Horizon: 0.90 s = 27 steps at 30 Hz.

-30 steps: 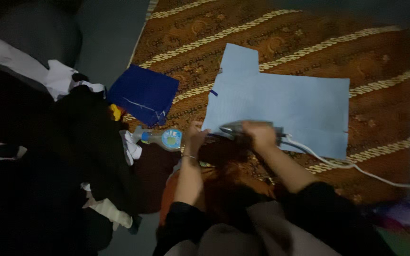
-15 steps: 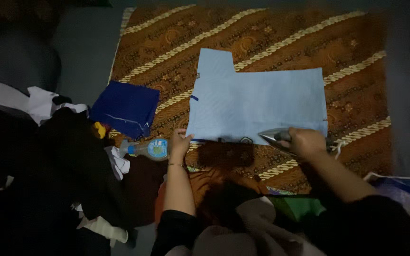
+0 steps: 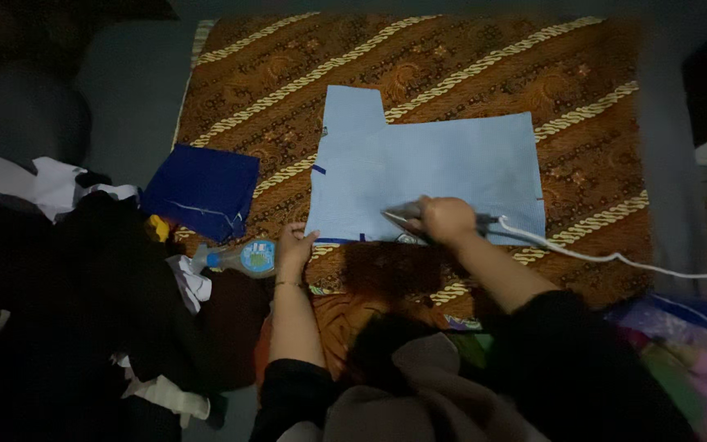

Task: The person irons and folds a light blue shirt on a patterned cloth surface by hand, using a handheld iron and a spray bottle.

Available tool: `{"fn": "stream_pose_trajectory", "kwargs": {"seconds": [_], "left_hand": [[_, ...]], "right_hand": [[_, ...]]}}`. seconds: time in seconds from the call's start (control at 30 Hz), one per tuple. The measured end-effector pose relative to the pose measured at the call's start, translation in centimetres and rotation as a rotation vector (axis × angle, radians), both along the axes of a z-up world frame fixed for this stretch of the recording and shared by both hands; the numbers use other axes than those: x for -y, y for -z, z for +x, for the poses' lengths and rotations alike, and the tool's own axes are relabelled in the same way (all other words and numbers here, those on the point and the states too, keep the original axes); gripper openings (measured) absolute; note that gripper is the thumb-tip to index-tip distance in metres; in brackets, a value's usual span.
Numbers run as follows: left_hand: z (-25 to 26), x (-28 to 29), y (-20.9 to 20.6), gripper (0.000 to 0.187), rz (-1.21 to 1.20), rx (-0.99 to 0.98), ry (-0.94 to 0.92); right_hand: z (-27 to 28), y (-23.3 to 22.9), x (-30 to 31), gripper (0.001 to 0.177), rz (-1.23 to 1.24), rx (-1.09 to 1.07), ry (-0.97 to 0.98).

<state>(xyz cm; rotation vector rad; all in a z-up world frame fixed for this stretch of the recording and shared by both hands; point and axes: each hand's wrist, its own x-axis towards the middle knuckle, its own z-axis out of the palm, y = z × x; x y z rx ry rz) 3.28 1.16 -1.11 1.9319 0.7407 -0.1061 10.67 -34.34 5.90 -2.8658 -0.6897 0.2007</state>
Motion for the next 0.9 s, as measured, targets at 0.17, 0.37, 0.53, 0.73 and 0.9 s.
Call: {"fn": "stream_pose_trajectory", "kwargs": {"seconds": [0.17, 0.37, 0.53, 0.73, 0.9], "left_hand": [[0.2, -0.6, -0.4, 0.048, 0.061, -0.047, 0.058], [0.2, -0.2, -0.8, 0.047, -0.014, -0.035, 0.023], [0.5, -0.4, -0.1, 0.046, -0.017, -0.009, 0.007], [1.0, -0.4, 1.5, 0.045, -0.020, -0.042, -0.017], [1.6, -1.4, 4.8, 0.047, -0.112, 0.074, -0.033]], "right_hand": [[-2.0, -0.9, 9.4, 0.039, -0.160, 0.098, 0.061], [-2.1, -1.4, 16.6, 0.044, -0.243, 0.091, 0.077], [-2.4, 0.6, 20.0, 0.029, -0.166, 0.014, 0.059], [-1.1, -1.0, 16.7, 0.057, -0.310, 0.058, 0.153], [-0.5, -1.7, 9.7, 0.062, -0.185, 0.222, 0.015]]}}
